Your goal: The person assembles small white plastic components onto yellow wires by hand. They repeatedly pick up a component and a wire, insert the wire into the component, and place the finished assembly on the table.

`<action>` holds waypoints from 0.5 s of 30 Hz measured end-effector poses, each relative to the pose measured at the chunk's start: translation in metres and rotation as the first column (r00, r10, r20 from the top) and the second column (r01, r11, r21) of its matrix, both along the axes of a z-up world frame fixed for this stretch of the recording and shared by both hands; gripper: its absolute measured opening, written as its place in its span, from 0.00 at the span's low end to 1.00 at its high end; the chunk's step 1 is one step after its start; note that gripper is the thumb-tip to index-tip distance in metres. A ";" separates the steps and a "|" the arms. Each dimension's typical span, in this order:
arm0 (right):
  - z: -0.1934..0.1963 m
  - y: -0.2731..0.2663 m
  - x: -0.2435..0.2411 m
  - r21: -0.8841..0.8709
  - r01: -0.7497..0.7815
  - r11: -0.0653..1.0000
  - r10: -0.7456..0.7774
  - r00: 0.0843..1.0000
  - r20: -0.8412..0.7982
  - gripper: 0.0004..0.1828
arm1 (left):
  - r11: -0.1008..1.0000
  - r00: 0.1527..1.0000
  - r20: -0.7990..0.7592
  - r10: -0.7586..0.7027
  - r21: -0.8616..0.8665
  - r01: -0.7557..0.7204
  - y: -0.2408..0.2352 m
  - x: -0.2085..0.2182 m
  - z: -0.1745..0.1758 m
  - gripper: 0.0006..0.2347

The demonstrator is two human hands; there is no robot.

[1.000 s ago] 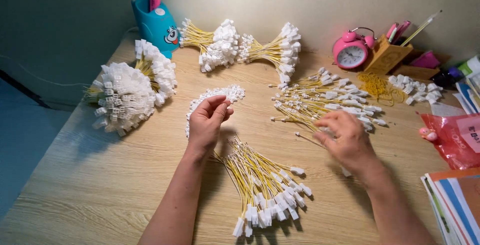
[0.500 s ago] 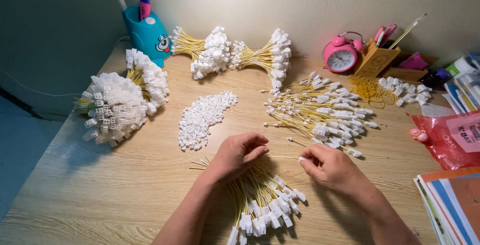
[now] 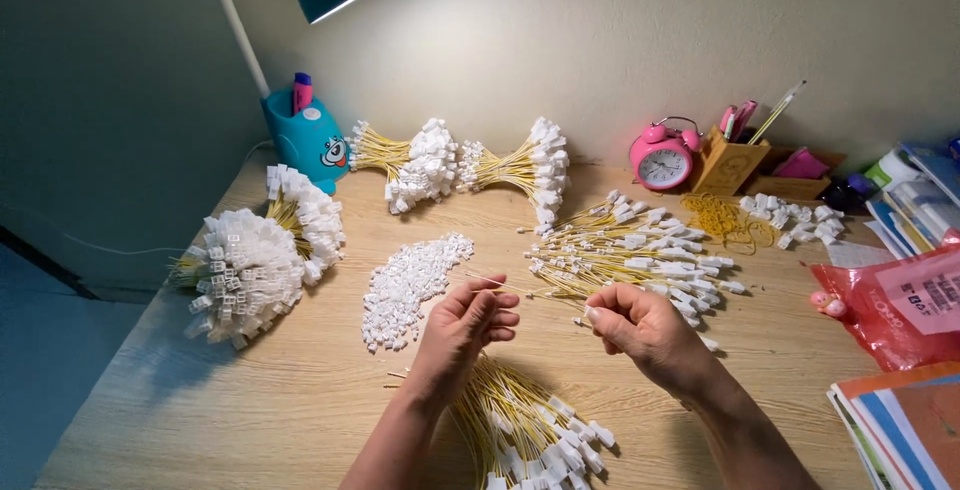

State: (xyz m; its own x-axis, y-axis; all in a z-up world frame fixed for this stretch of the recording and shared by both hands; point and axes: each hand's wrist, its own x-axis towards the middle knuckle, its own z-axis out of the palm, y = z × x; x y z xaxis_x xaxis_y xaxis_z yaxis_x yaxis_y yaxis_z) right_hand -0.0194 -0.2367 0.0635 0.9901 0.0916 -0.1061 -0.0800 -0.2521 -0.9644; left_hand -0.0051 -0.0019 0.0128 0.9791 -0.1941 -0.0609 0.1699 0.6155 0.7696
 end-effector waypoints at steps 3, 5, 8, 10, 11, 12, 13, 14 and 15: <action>0.000 0.011 0.002 -0.063 0.027 0.998 -0.026 1.000 0.010 0.08 | 0.989 0.994 -0.064 -0.089 -0.128 0.081 -0.006 -0.006 0.007 0.29; -0.003 0.015 0.002 -0.029 0.029 0.999 -0.028 0.999 0.035 0.08 | 0.985 0.978 -0.200 -0.065 -0.172 0.030 -0.013 -0.008 0.012 0.35; -0.003 0.024 0.000 0.016 0.039 0.999 -0.040 0.996 0.078 0.07 | 0.974 0.929 -0.363 -0.064 -0.226 -0.021 -0.020 -0.014 0.021 0.32; 0.002 0.031 -0.003 0.030 0.045 0.999 -0.048 0.994 0.099 0.07 | 0.970 0.918 -0.390 -0.078 -0.241 -0.019 -0.024 -0.016 0.021 0.24; 0.005 0.035 -0.005 -0.072 0.044 0.996 -0.033 0.989 0.146 0.07 | 0.968 0.946 -0.312 -0.086 -0.252 0.005 -0.026 -0.016 0.017 0.24; 0.008 0.039 -0.008 -0.173 0.046 0.984 -0.013 0.982 0.188 0.07 | 0.965 0.968 -0.234 -0.092 -0.260 0.029 -0.027 -0.018 0.012 0.23; 0.011 0.042 -0.010 -0.172 0.044 0.984 -0.012 0.982 0.187 0.07 | 0.965 0.968 -0.235 -0.090 -0.260 0.027 -0.029 -0.018 0.013 0.23; 0.013 0.045 -0.012 -0.269 0.057 0.962 0.002 0.977 0.213 0.07 | 0.979 0.969 -0.246 -0.030 -0.202 -0.021 -0.031 -0.019 0.013 0.19; 0.015 0.049 -0.014 -0.363 0.071 0.929 0.018 0.971 0.237 0.07 | 0.987 0.967 -0.254 0.030 -0.144 -0.069 -0.033 -0.019 0.013 0.16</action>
